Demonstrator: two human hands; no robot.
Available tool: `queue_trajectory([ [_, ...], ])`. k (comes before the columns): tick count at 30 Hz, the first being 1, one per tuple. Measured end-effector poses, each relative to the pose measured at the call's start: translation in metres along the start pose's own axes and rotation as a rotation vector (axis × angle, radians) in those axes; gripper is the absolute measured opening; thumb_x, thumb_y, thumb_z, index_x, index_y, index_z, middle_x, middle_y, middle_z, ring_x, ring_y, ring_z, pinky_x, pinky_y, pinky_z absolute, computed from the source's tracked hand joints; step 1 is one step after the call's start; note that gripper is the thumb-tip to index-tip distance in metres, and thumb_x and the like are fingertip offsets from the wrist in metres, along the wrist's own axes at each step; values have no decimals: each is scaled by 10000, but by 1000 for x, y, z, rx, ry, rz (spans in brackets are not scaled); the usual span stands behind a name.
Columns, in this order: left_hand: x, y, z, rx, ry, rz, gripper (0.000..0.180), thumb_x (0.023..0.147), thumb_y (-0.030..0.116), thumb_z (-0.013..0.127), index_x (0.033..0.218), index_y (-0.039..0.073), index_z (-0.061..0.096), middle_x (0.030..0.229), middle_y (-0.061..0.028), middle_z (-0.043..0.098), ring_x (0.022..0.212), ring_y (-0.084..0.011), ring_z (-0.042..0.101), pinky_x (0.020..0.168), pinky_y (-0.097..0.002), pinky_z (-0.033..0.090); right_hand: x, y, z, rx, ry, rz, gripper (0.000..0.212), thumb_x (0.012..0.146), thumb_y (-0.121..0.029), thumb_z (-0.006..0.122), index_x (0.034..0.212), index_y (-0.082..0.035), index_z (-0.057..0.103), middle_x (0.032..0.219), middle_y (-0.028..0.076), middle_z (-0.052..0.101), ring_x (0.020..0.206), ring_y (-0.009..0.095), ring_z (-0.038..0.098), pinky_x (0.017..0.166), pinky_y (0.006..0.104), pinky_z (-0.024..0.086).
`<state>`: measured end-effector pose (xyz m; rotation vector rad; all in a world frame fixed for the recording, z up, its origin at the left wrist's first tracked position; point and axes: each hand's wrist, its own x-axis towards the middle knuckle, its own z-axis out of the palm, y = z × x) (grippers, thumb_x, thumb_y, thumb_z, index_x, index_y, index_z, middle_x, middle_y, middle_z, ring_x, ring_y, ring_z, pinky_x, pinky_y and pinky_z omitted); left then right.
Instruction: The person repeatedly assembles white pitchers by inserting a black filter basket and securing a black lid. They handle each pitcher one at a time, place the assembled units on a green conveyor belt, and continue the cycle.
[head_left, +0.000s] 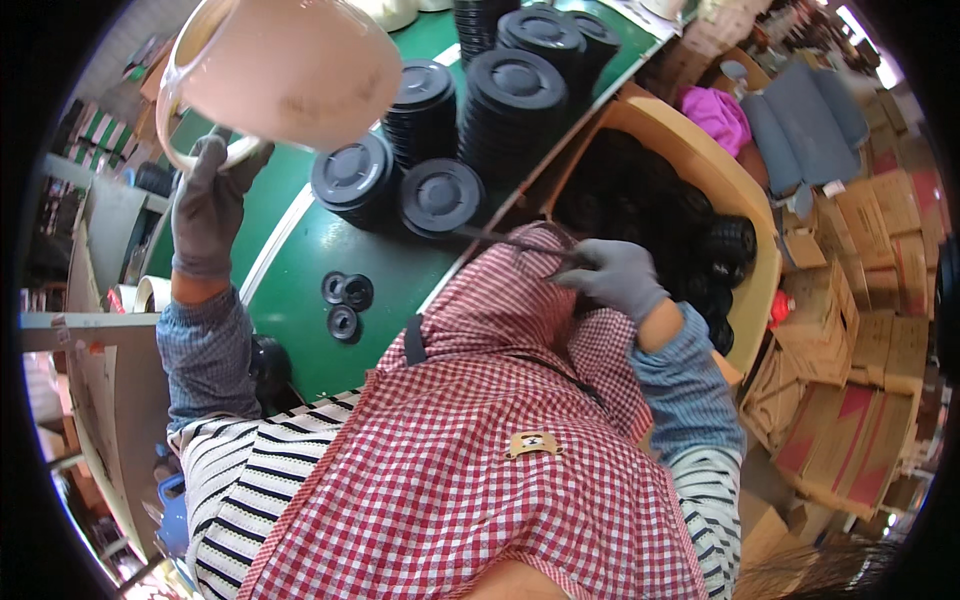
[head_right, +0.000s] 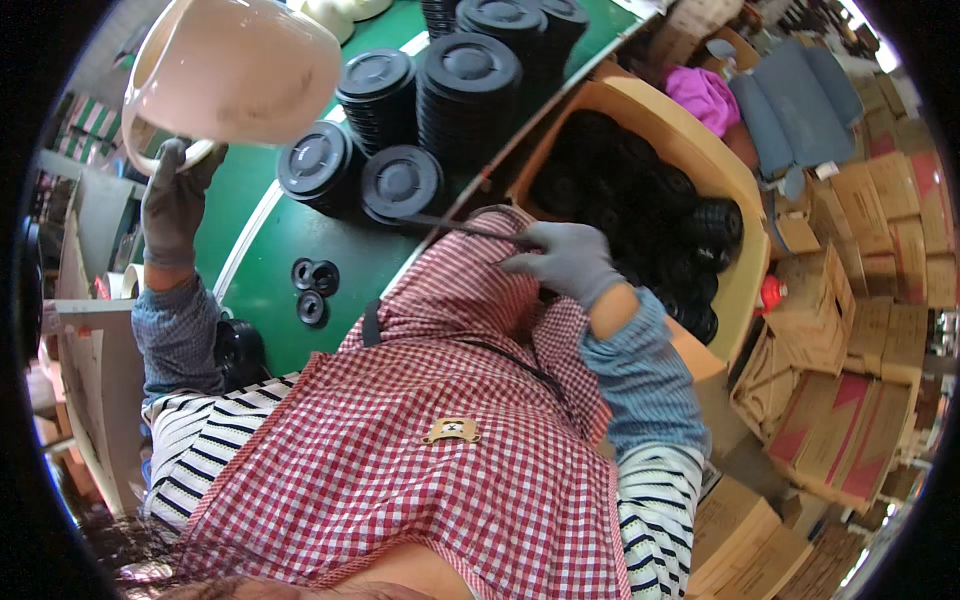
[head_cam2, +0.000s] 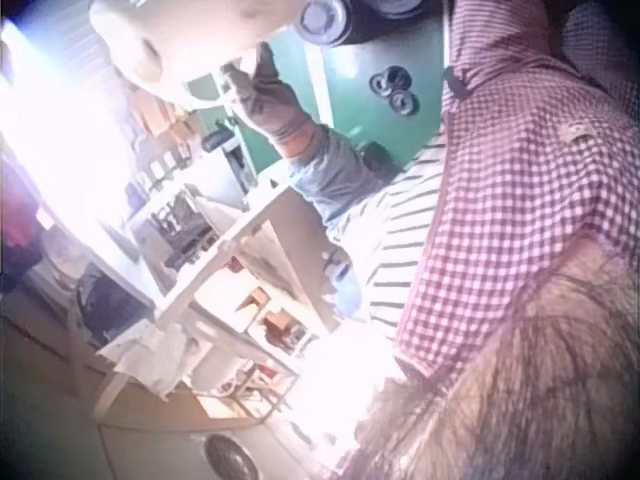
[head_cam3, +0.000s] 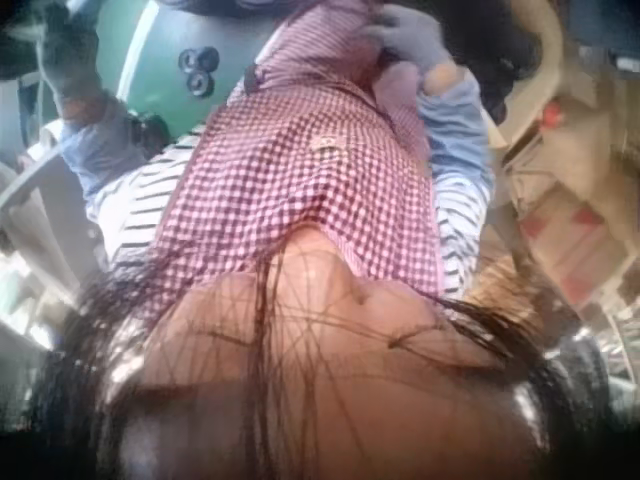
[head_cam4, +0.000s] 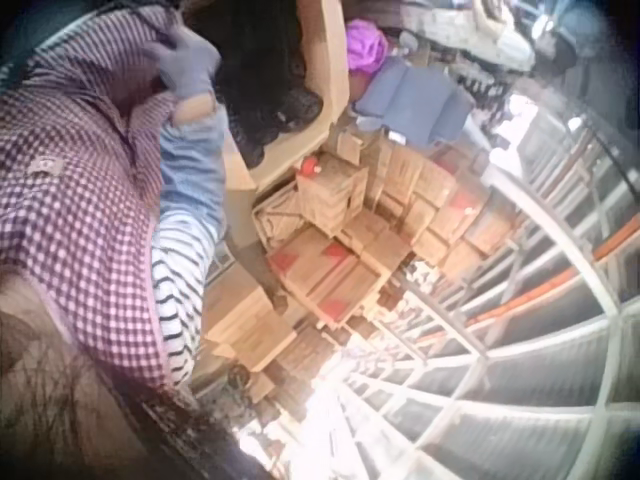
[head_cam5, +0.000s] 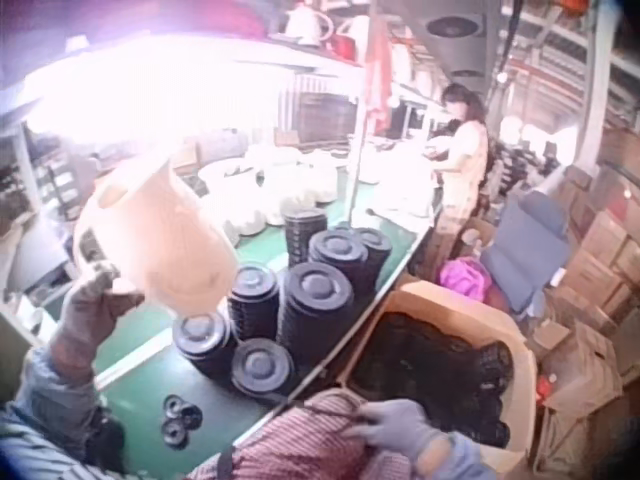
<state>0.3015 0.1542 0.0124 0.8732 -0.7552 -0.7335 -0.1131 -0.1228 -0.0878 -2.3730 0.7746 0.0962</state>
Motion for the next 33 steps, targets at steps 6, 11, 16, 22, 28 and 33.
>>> queue_trajectory([
  [6, 65, -25, -112, 2, 491, 11, 331, 1016, 169, 611, 1316, 42, 556, 1209, -133, 641, 1023, -346, 727, 713, -268, 598, 103, -96, 114, -363, -225, -426, 385, 900, -518, 682, 966, -146, 758, 897, 131, 749, 868, 353, 728, 735, 477, 549],
  [11, 152, -118, -230, 220, 793, 168, 285, 973, 78, 622, 1252, 88, 566, 1152, -152, 651, 949, -298, 693, 712, -378, 606, 115, -101, 171, -292, -100, -411, 359, 937, -492, 629, 946, -139, 691, 849, 100, 740, 781, 324, 722, 692, 487, 532],
  [16, 201, -174, -223, 72, 830, 62, 231, 965, 56, 637, 1186, 45, 572, 1104, -137, 664, 948, -266, 687, 714, -382, 608, 78, -89, 77, -3, 261, -696, 424, 826, -272, 758, 1158, -13, 705, 946, 119, 734, 849, 288, 688, 807, 402, 514],
  [22, 226, -230, -213, -140, 567, -135, 225, 931, -6, 625, 1143, 60, 657, 1045, -89, 697, 954, -262, 697, 768, -437, 621, 11, -9, 52, 343, 392, 36, 267, 888, -92, 707, 1133, 10, 737, 988, 158, 742, 891, 290, 701, 789, 373, 552],
  [28, 316, -270, -174, -57, 657, -177, 346, 888, 33, 699, 1217, 64, 595, 1237, -110, 619, 1029, -280, 626, 811, -421, 556, -4, 0, 57, 489, 261, 222, 329, 1004, -113, 625, 1286, 53, 658, 1195, 167, 717, 1105, 229, 678, 959, 332, 534],
  [33, 353, -291, -171, 30, 761, -153, 342, 857, 18, 762, 1169, 44, 625, 1038, -91, 687, 897, -239, 673, 670, -384, 582, -6, 0, 55, 609, 302, 389, 326, 997, -85, 621, 1284, 68, 651, 1230, 163, 704, 1128, 229, 671, 1001, 334, 517],
])
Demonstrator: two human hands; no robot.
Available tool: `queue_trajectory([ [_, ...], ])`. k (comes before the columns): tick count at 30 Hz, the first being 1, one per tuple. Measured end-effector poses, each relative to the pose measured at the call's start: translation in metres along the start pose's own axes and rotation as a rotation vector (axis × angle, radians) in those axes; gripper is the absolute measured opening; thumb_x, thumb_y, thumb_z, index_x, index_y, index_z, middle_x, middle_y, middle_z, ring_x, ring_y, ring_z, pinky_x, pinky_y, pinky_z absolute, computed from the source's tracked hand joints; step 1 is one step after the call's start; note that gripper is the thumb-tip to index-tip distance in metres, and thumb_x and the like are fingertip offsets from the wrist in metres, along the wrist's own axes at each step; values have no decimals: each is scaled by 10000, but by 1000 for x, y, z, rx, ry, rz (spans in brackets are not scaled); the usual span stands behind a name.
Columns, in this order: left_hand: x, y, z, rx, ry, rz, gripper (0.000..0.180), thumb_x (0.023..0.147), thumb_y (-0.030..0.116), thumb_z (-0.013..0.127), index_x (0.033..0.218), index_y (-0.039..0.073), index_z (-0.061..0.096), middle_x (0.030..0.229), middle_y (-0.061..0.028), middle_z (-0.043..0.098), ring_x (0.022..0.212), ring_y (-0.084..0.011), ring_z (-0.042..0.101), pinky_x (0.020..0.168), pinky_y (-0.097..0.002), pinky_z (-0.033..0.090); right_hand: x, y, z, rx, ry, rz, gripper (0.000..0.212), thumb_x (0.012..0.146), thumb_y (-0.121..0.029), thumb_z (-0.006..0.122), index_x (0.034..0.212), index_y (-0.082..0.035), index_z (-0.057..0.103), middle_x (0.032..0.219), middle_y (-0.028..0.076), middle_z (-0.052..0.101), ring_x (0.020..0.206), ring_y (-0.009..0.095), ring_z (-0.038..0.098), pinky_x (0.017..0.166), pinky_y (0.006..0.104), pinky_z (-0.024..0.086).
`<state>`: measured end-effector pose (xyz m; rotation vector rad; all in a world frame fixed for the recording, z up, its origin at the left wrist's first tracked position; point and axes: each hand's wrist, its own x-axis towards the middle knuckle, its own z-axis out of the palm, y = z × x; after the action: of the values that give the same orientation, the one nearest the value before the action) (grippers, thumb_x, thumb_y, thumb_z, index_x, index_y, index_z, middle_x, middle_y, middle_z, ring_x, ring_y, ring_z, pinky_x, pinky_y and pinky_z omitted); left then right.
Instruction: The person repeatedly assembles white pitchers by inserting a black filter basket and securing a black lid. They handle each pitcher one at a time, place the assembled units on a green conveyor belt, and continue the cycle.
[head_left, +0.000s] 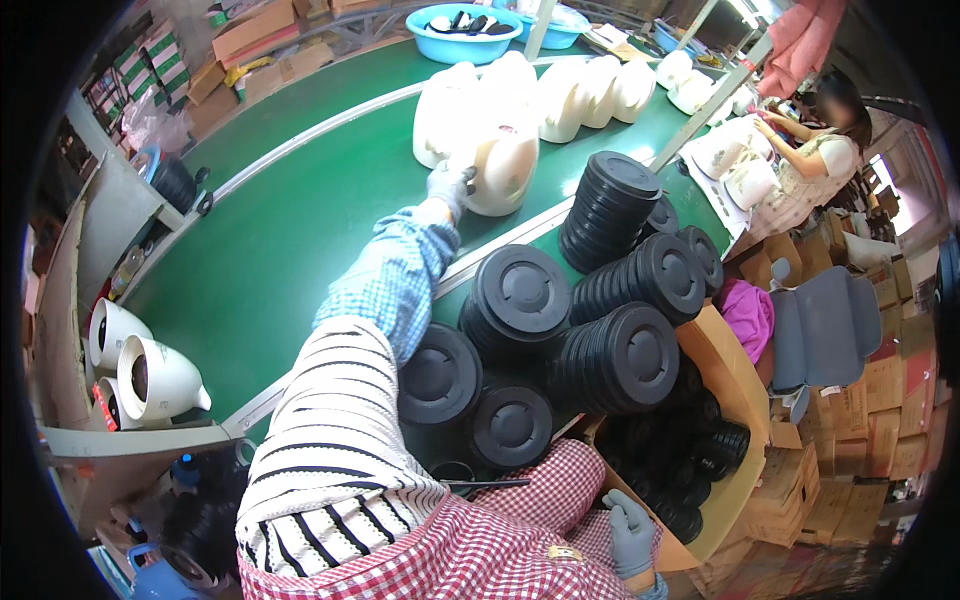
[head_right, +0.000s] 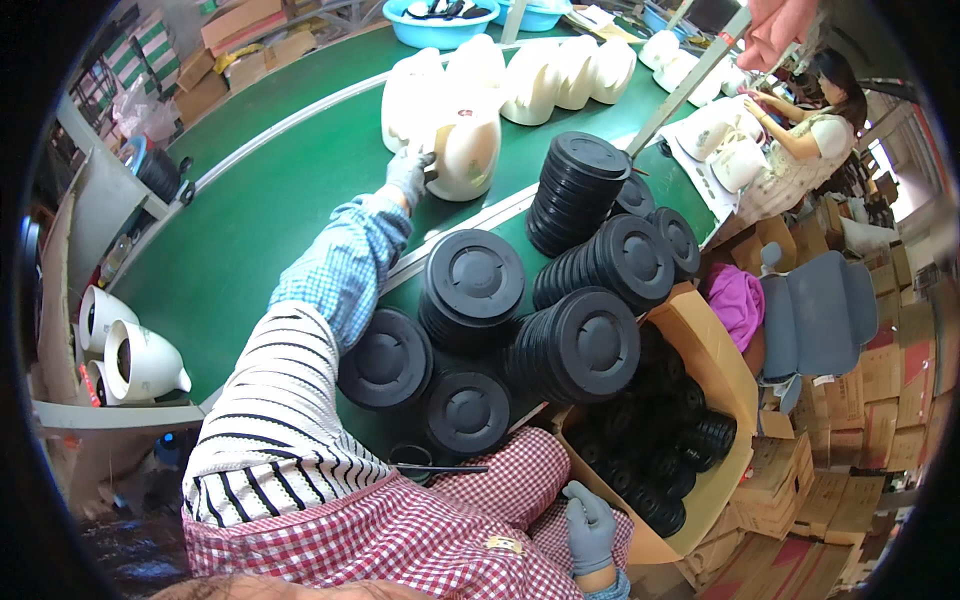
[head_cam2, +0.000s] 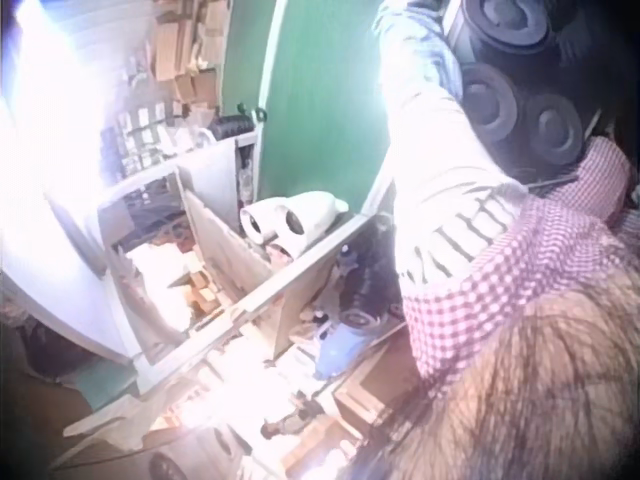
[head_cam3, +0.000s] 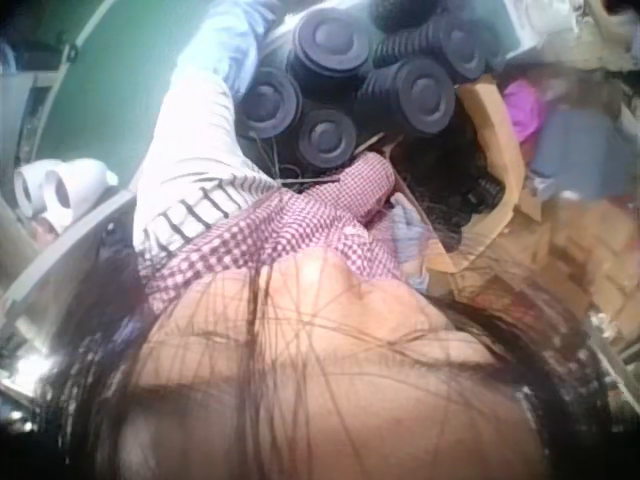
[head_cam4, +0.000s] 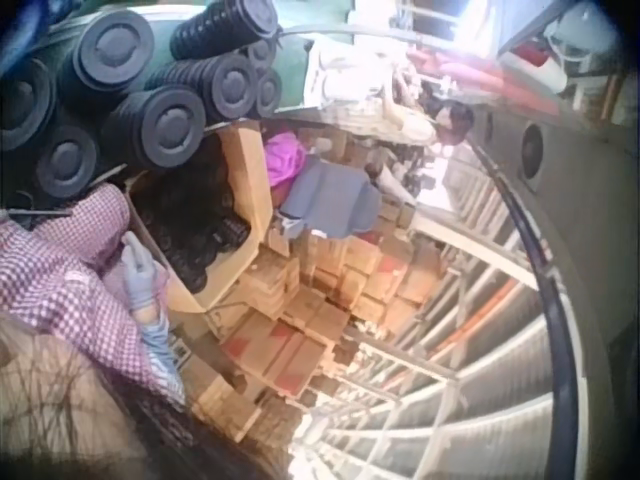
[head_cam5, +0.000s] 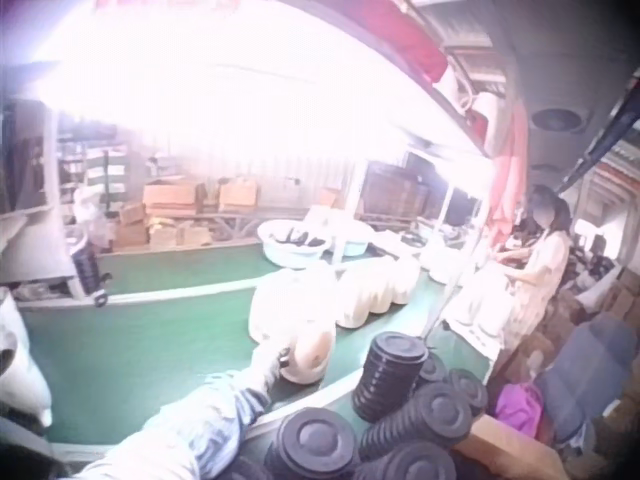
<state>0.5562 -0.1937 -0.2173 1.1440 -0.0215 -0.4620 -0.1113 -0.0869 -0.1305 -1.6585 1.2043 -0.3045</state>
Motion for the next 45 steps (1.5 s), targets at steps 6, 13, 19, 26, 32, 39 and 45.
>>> queue_trajectory([
  [6, -48, 63, -39, 571, -88, 306, 760, 808, 211, 793, 1465, 28, 456, 1433, -235, 524, 1303, -377, 528, 1100, -447, 447, 12, -21, 5, -142, -165, -116, 320, 1005, -66, 588, 1287, 72, 650, 1219, 168, 707, 1128, 227, 670, 988, 330, 516],
  [13, -171, 174, -294, 1781, 856, 570, 957, 754, 499, 726, 1588, 184, 380, 1678, -186, 256, 1557, -407, 170, 1236, -616, 53, 34, 10, 3, 1, -198, -103, 310, 997, -83, 589, 1262, 45, 685, 1180, 152, 714, 1068, 212, 676, 915, 318, 531],
  [19, -271, 214, -412, 1801, 1495, 64, 747, 830, 285, 646, 1525, 156, 406, 1617, -141, 308, 1527, -362, 220, 1249, -543, 89, 43, -21, 8, -79, -313, -367, 295, 982, -81, 609, 1240, 27, 700, 1149, 145, 719, 1037, 226, 692, 907, 322, 540],
  [26, -295, 243, -406, 1552, 1337, -22, 487, 882, 210, 630, 1364, 150, 590, 1515, -77, 489, 1458, -309, 355, 1196, -447, 319, 13, -1, -18, -35, -245, -404, 289, 945, -59, 655, 1219, 16, 712, 1150, 147, 719, 1033, 239, 693, 909, 345, 543],
  [32, -298, 254, -330, 1277, 855, 522, 394, 701, 223, 761, 1075, 102, 737, 1213, -165, 697, 1120, -328, 660, 1044, -424, 467, 22, -120, -13, -316, -328, -1079, 384, 877, -122, 722, 1232, 21, 695, 1167, 220, 711, 1041, 333, 699, 917, 394, 543],
  [39, -415, 254, -142, 1075, -183, 1279, 301, 697, 7, 787, 949, 84, 640, 1249, -111, 680, 1223, -362, 600, 1114, -554, 358, 5, -281, 27, -30, -415, -979, 743, 957, -516, 676, 1428, 41, 533, 1319, 229, 649, 1086, 264, 679, 934, 348, 528],
  [45, -516, 186, -43, 959, -808, 1400, 310, 703, 87, 760, 970, 124, 605, 1303, -98, 641, 1290, -374, 558, 1120, -613, 339, 35, -246, -27, -17, -264, -804, 545, 982, -284, 607, 1414, 44, 557, 1143, 159, 724, 1066, 185, 682, 951, 293, 531],
])
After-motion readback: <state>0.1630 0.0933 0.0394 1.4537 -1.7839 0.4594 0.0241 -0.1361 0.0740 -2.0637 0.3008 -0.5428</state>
